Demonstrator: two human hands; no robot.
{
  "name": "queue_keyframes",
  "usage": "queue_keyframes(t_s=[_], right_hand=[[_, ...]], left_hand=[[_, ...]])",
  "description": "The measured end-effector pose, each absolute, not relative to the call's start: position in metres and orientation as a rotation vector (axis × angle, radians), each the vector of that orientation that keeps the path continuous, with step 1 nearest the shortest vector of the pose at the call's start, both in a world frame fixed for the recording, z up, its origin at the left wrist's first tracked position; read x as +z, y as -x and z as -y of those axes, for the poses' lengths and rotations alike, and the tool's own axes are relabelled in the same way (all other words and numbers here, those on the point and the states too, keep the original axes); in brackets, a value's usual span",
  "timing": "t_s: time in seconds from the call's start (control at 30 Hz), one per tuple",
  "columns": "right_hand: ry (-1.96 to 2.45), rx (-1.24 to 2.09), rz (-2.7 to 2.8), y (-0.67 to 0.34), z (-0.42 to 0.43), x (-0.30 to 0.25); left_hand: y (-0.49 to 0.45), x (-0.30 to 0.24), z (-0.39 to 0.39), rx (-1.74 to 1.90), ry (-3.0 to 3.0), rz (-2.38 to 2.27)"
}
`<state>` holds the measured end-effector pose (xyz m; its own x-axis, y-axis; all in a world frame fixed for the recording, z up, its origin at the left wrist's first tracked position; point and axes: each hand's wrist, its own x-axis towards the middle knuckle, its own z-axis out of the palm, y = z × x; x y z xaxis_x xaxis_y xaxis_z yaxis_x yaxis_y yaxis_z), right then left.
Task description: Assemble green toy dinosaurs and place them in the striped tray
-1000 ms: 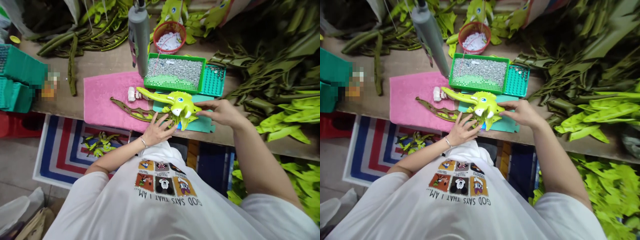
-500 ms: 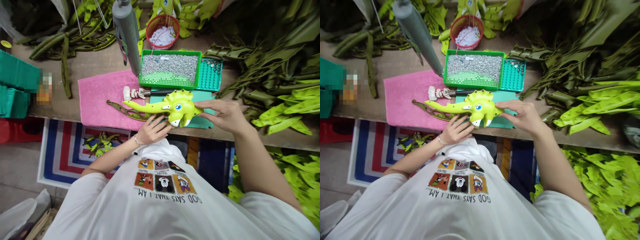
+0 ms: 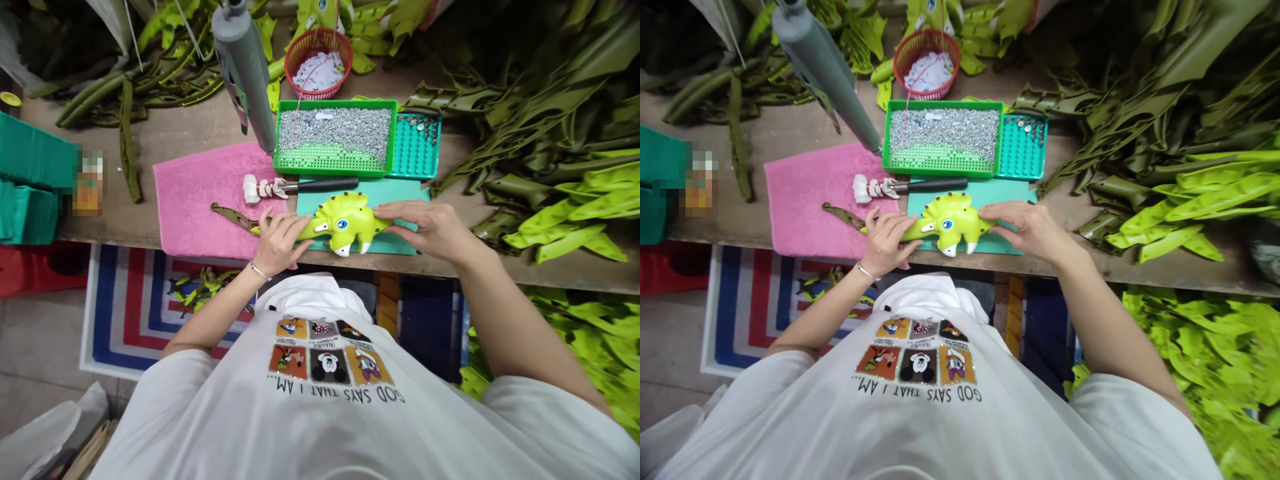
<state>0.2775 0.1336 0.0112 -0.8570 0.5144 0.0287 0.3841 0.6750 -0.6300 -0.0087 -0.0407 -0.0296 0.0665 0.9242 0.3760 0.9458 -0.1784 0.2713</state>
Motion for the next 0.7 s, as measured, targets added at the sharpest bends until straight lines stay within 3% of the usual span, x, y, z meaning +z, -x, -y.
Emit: queue_keyframes(t_s=[0.5, 0.7], right_hand=[[0.719, 0.926, 2.715, -0.277, -0.133, 0.007], [0.972, 1.166, 2.513, -0.275, -0.128, 0.010]], left_hand=[[0.002, -0.032, 0.041, -0.752, 2.282, 2.080], [-0.002, -0.031, 0.037, -0.836, 2.284, 2.036]])
